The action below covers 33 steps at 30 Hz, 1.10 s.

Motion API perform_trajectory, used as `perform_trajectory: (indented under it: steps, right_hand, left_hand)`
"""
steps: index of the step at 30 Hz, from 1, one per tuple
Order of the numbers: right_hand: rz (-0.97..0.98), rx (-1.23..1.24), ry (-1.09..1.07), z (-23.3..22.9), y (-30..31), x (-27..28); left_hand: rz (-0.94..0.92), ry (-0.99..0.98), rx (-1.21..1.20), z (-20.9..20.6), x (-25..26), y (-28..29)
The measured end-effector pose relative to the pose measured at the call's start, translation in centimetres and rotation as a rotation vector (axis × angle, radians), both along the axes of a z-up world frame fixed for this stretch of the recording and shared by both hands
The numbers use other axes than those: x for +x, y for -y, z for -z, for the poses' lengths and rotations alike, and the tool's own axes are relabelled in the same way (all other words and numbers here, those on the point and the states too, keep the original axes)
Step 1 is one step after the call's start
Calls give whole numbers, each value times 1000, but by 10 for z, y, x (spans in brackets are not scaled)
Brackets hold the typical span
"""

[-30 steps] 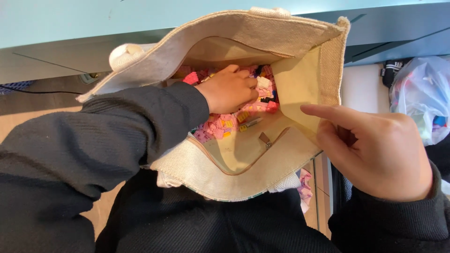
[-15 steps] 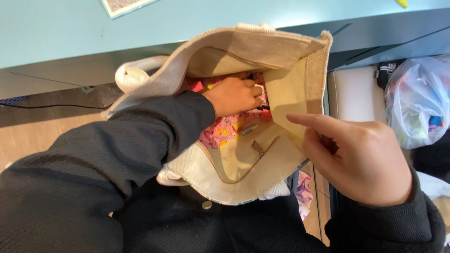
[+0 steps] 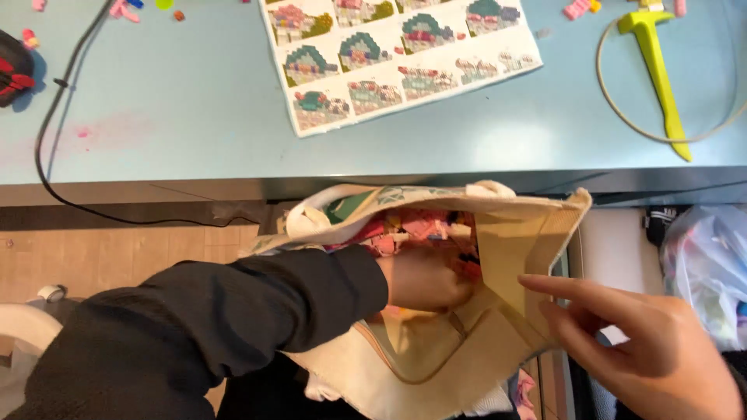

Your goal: Assembling a complex model using small interlocking micro blocks while following a printed instruction guide.

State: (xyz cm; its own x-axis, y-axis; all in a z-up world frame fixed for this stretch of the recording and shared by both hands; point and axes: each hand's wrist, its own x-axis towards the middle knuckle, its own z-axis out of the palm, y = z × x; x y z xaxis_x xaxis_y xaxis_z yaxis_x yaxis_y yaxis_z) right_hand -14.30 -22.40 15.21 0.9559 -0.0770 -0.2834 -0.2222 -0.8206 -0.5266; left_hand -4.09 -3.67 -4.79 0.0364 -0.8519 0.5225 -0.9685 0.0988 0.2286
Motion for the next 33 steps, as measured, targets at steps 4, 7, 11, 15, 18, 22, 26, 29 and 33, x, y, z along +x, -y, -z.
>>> perform_trajectory:
  steps: [4, 7, 11, 15, 18, 22, 26, 29, 33]
  right_hand:
    - [122, -67, 89, -35, -2, 38]
    - [188, -42, 20, -48, 0, 95]
    - [-101, -123, -3, -37, 11, 190]
    - [-351, -252, 73, 2, 10, 287]
    - [-446, -284, 194, 24, 0, 328]
    - [-423, -310, 308, 36, -21, 352]
    - [-356, -168, 416, 62, -30, 360]
    - [-389, -59, 411, 63, -29, 357]
    - [-447, 59, 342, 60, -18, 355]
  left_hand:
    - [-48, 1, 224, -29, 1, -13]
    - [-234, -47, 137, -95, 3, -30]
    - [-231, -481, -3, -226, 46, -70]
    - [-463, -529, 208, -246, 148, -94]
    - [-625, -478, 373, -204, 216, -100]
    - [-715, -412, 482, -157, 250, -86]
    - [-678, -279, 426, -149, 262, -68]
    - [-662, -314, 342, -140, 278, -69]
    - [-660, -323, 407, -135, 277, -78]
